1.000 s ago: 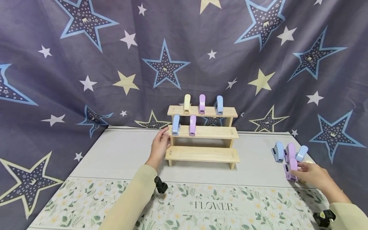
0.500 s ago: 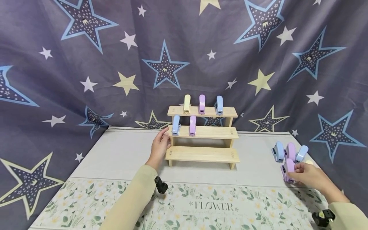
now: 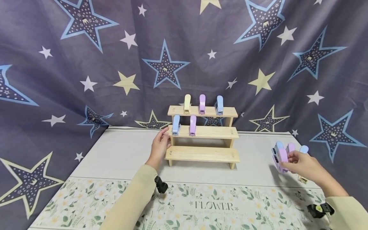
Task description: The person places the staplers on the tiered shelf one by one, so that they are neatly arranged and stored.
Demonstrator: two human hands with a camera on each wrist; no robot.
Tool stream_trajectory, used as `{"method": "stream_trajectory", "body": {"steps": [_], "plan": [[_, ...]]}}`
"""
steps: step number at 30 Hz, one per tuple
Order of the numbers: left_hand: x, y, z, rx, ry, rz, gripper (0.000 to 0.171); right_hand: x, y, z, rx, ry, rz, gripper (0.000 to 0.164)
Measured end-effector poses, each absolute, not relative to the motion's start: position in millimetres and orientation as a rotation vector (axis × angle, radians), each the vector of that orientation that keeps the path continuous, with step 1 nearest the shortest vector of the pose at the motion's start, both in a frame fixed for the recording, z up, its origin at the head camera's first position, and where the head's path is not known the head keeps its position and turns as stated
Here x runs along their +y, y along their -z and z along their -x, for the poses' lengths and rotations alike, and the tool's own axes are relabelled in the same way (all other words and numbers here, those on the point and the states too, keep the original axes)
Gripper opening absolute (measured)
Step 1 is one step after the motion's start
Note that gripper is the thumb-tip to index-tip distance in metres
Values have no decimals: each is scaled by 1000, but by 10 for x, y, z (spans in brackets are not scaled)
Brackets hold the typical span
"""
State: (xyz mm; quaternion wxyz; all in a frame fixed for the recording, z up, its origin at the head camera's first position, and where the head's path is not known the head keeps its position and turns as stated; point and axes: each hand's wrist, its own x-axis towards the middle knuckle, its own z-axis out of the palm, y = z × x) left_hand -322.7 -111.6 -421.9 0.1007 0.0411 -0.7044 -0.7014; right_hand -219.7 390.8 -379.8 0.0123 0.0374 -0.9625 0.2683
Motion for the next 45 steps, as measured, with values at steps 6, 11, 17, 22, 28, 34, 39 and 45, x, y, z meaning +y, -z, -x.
{"method": "stream_trajectory", "body": {"steps": [6,11,17,22,28,34,39,45], "plan": [[-1117,4221,3258,-2082,2077,-92,39,3650,3662,2258,-2907,-844,-222,44],[-1120,4223,3246,-2084,2083,-95,40,3382,3553,2335,-2850,-872,-248,45],[-1116,4213,3217,-2093,2076,-119,39,3055,3426,2449,-2771,-918,-291,43],[-1119,4214,3209,-2096,2075,-114,39,2784,3388,2568,-2688,-976,-362,36],[-1138,4223,3221,-2091,2075,-106,40,2455,3393,2758,-2654,-1061,-391,37],[-1151,4238,3218,-2092,2094,-93,40,2175,3450,2947,-2660,-1139,-362,41],[-1142,4239,3228,-2083,2087,-89,40,1983,3486,3062,-2667,-1180,-318,45],[-1126,4236,3231,-2080,2074,-100,39,1833,3521,3191,-2678,-1201,-246,46]]}}
